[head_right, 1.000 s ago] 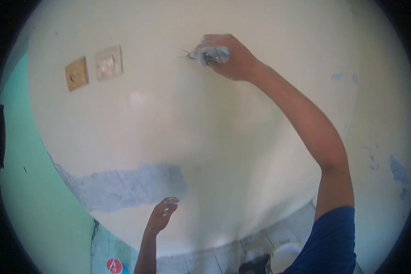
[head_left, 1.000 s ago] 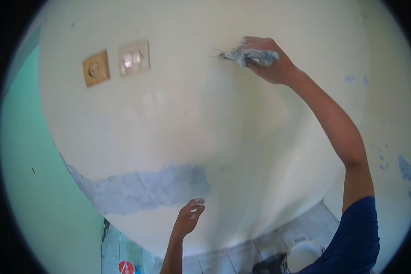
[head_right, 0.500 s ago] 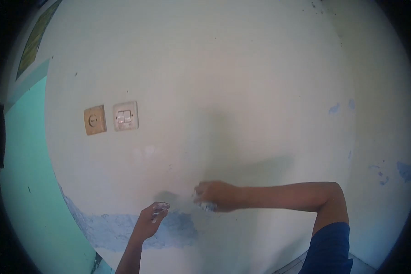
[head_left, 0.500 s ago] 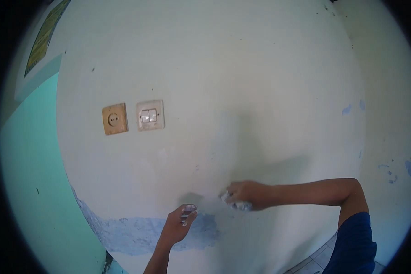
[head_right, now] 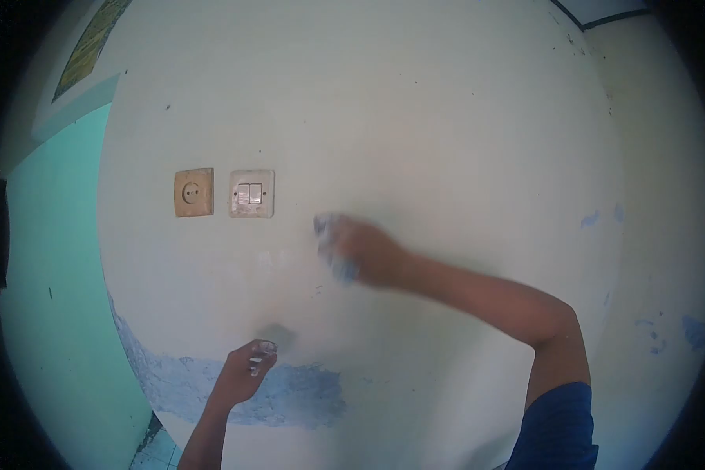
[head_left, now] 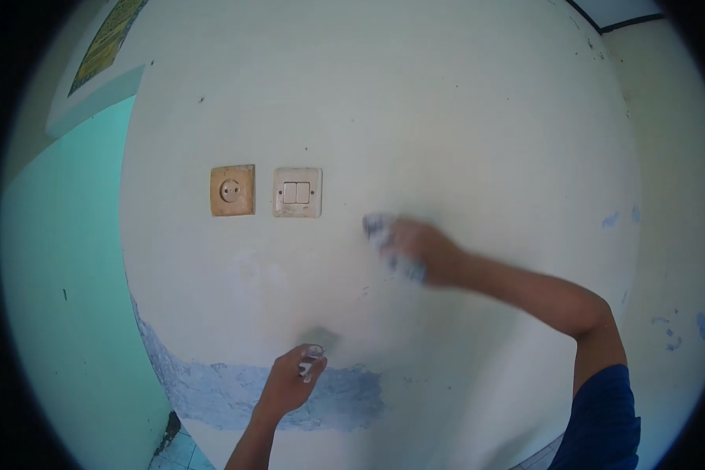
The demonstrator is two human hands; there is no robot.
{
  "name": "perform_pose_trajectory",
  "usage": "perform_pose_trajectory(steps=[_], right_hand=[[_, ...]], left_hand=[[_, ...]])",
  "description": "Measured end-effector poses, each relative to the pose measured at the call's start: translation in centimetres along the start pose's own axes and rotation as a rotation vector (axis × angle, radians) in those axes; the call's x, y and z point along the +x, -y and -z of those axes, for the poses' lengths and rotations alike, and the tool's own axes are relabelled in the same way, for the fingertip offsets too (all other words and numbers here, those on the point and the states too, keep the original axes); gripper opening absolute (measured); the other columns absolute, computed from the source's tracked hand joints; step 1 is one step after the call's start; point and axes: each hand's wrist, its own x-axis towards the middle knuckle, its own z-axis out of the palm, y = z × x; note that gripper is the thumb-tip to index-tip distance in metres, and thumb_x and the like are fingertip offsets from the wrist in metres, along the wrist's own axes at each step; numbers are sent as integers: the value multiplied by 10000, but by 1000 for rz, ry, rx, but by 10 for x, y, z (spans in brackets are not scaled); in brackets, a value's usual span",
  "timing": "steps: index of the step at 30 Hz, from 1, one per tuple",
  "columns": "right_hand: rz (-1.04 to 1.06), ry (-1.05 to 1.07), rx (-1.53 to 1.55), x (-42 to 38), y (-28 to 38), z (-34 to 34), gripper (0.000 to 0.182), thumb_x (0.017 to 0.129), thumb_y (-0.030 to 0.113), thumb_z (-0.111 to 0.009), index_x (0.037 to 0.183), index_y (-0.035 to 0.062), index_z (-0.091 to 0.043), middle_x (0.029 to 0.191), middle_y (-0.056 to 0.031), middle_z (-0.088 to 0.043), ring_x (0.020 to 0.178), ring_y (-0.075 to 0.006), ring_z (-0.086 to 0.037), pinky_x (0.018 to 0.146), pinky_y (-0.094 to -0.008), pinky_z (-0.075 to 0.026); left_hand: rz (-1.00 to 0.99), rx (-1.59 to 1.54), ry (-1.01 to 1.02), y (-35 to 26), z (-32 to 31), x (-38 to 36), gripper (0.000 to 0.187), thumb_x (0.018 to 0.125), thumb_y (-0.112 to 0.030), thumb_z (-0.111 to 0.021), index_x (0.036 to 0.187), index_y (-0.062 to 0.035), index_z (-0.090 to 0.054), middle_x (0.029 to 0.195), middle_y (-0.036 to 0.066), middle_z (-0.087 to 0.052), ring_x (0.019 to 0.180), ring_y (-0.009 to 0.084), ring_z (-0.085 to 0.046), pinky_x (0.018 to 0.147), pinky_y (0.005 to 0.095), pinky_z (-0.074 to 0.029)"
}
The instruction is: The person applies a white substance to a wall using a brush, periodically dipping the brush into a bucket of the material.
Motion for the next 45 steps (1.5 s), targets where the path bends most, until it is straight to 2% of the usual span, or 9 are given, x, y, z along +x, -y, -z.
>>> perform_pose_trajectory(steps=[4, 15, 21, 24, 27, 34, 39, 41, 45], right_hand=[[-28, 316, 168, -40, 68, -44, 207, 689, 43, -591, 893, 76, -599, 926, -130, -545, 960, -307, -536, 766, -413, -483], [-160, -176, 86, 56, 2, 25, 133, 646, 9, -563, 756, 83, -548, 731, -93, -524, 714, -286, -517, 616, -381, -434], [-7, 181, -146, -3, 59, -65, 166, 663, 34, -619, 814, 95, -587, 945, -124, -531, 890, -286, -561, 779, -373, -493], [-1, 284, 266, -9, 94, -67, 174, 661, 18, -600, 818, 91, -583, 886, -114, -551, 841, -284, -559, 733, -391, -480], [9, 100, 490, 13, 55, -66, 190, 641, -6, -578, 810, 82, -581, 789, -98, -554, 786, -283, -549, 679, -396, -457], [-153, -130, -68, 76, 24, 20, 172, 648, 8, -579, 805, 77, -595, 817, -110, -557, 802, -291, -550, 671, -376, -471], [-5, 281, -127, 10, 70, -67, 151, 685, 12, -571, 818, 79, -598, 908, -142, -550, 934, -297, -565, 766, -373, -498], [12, 375, 266, -2, 99, -80, 129, 686, 19, -565, 796, 84, -579, 873, -145, -552, 876, -306, -567, 724, -408, -481], [11, 301, 414, 30, 77, -78, 136, 754, 70, -584, 887, 88, -605, 766, -89, -573, 798, -273, -572, 659, -369, -463]], left_hand=[[-46, 52, -55, 2, 3, 6, 236, 854, -180, -577, 1003, 2, -581, 951, 162, -636, 905, 269, -629, 701, 332, -488], [-24, 59, -84, 1, 19, -10, 238, 854, -173, -569, 999, 16, -582, 946, 168, -637, 889, 267, -631, 680, 327, -488], [32, 54, -57, 20, 25, -24, 210, 858, -138, -580, 1018, -2, -573, 959, 129, -635, 909, 231, -628, 725, 318, -507], [35, 53, -42, 21, 27, -27, 210, 859, -139, -578, 1021, -5, -573, 965, 127, -636, 915, 230, -627, 728, 319, -506], [17, 63, -49, 15, 30, -25, 224, 859, -153, -575, 1018, 5, -574, 963, 147, -635, 908, 248, -628, 704, 321, -501], [18, 40, -60, 17, 36, -28, 249, 863, -176, -571, 1032, 6, -568, 970, 155, -635, 915, 257, -627, 712, 328, -500], [48, 42, -39, 22, 37, -33, 246, 863, -175, -571, 1030, 6, -566, 969, 160, -632, 914, 262, -627, 717, 332, -499], [21, 41, -59, 22, 38, -34, 261, 855, -186, -578, 1011, 24, -572, 942, 190, -631, 898, 286, -626, 668, 330, -491], [1, 49, -68, 24, 43, -34, 263, 856, -186, -576, 1016, 23, -568, 945, 186, -630, 901, 287, -625, 671, 334, -492]])
